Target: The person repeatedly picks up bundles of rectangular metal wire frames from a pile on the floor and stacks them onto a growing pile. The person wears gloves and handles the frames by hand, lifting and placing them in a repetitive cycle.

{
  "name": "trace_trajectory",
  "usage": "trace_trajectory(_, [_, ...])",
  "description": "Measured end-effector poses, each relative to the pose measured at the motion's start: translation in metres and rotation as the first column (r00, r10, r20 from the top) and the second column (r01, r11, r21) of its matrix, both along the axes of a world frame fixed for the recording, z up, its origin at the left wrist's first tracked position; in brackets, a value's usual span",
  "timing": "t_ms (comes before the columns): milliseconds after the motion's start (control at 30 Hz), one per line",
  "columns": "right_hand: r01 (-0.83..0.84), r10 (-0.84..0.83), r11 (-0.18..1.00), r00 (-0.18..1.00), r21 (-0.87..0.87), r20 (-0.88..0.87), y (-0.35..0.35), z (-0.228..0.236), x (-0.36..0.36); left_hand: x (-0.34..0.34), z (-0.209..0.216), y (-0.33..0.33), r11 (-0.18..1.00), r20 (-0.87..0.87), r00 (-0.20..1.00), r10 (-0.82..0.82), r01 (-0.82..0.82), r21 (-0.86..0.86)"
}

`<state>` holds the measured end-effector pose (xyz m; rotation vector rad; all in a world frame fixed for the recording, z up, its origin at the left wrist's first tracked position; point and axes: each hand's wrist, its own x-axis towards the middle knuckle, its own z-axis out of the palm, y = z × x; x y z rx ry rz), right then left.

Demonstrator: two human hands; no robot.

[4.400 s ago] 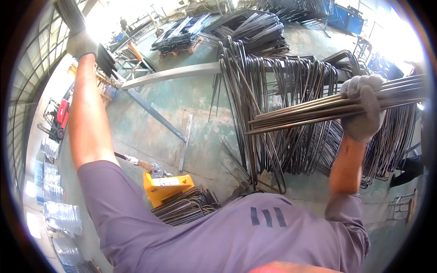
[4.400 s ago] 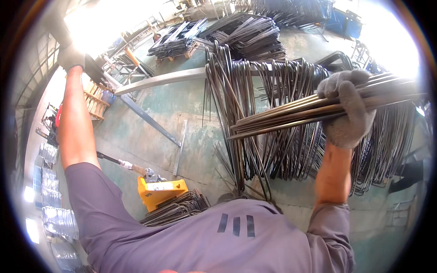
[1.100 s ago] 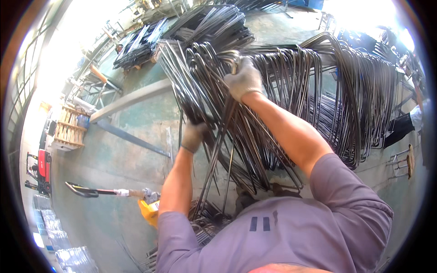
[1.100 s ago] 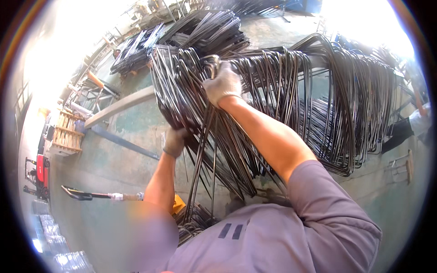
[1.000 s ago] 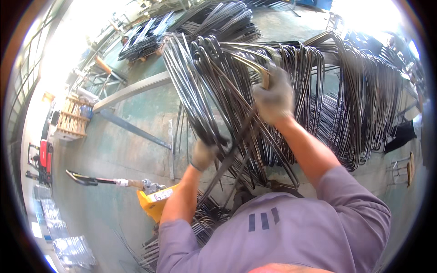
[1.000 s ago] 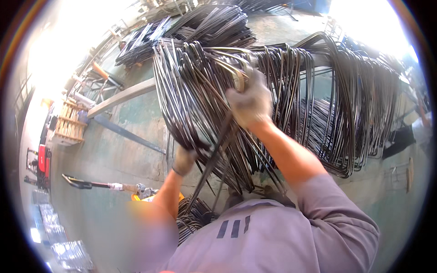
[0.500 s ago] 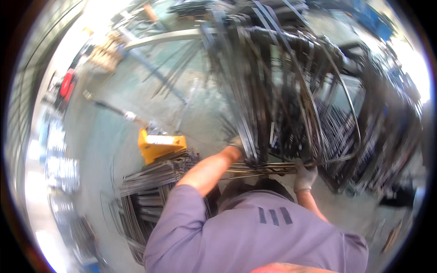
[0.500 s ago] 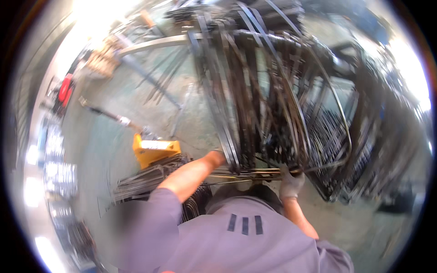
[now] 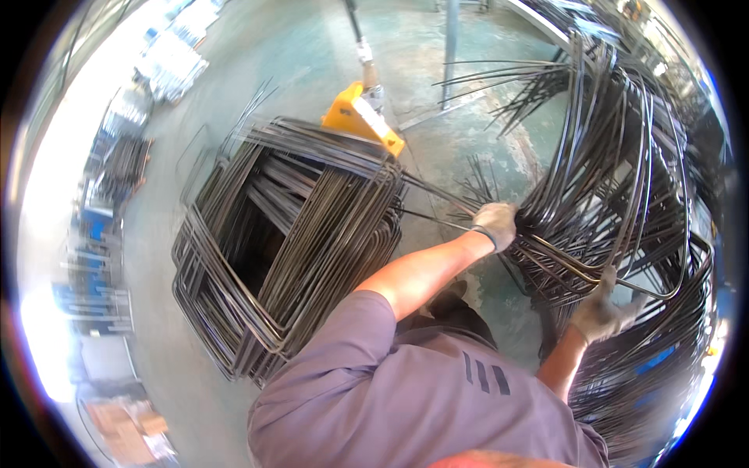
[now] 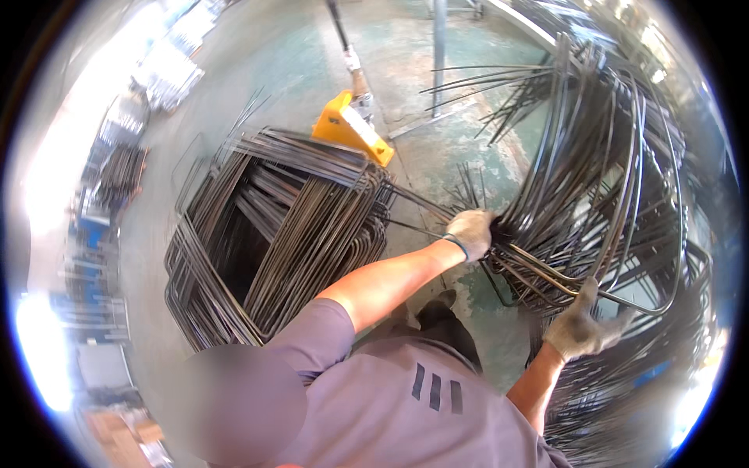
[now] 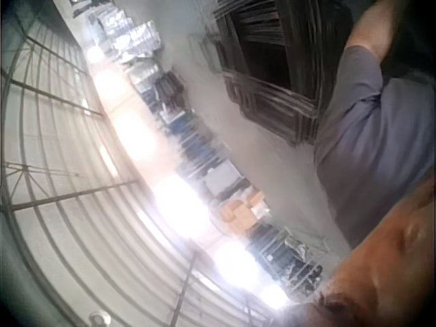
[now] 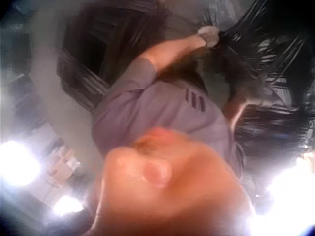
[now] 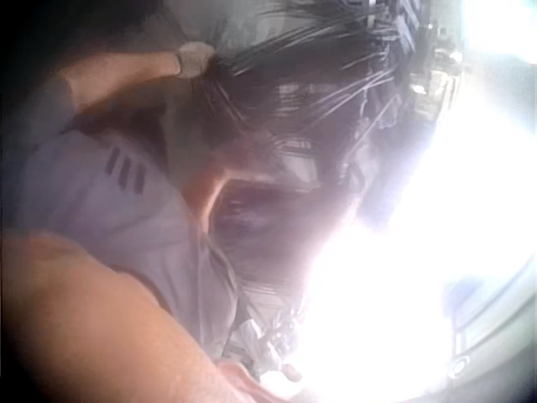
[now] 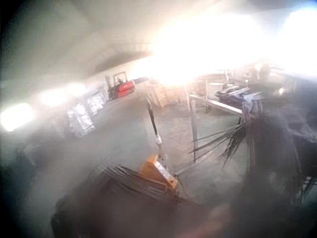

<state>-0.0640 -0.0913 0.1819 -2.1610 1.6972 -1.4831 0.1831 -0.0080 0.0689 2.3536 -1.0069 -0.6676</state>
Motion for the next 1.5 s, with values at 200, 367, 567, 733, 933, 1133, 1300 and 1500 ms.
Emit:
trace_trajectory(200, [-0.670,0.712,0.675,0.701,-0.309,0.034,0.064,0.029,-0.008,-0.077,-0.010,0.058,0.996,0.243,0.968,-0.056,0.070,-0.050])
trace_trajectory(367, [-0.930,0.940,0.291,0.322,0.223,0.116,0.105,-0.013,0.026,-0.195,-0.056,0.169,0.927,-0.164,0.987,0.002,-0.063,-0.371])
trace_trajectory(567, [-0.911,0.999,-0.010,-0.024,0.413,-0.028,0.163,-0.074,0.011,-0.294,-0.029,0.360,0.652,-0.373,0.594,0.713,-0.757,0.042])
trace_trajectory(733, [-0.783,0.951,-0.182,-0.294,0.595,-0.095,0.257,-0.100,-0.002,-0.384,-0.043,0.475,0.215,-0.397,0.234,0.887,-0.972,-0.094])
trace_trajectory(933, [-0.733,0.893,-0.218,-0.416,0.644,-0.172,0.411,-0.093,0.005,-0.458,-0.061,0.579,0.066,-0.550,0.166,0.818,-0.978,-0.198])
trace_trajectory(1133, [-0.697,0.832,-0.234,-0.504,0.678,-0.231,0.533,-0.087,0.027,-0.495,-0.058,0.710,-0.210,-0.572,-0.140,0.808,-0.976,-0.058])
trace_trajectory(1300, [-0.753,0.844,-0.248,-0.477,0.610,-0.245,0.595,-0.119,0.043,-0.482,-0.053,0.777,-0.144,-0.566,-0.089,0.819,-0.988,-0.053])
trace_trajectory(1500, [-0.729,0.866,-0.196,-0.442,0.656,-0.233,0.675,-0.146,0.080,-0.461,-0.045,0.812,-0.148,-0.615,-0.067,0.786,-0.986,-0.082])
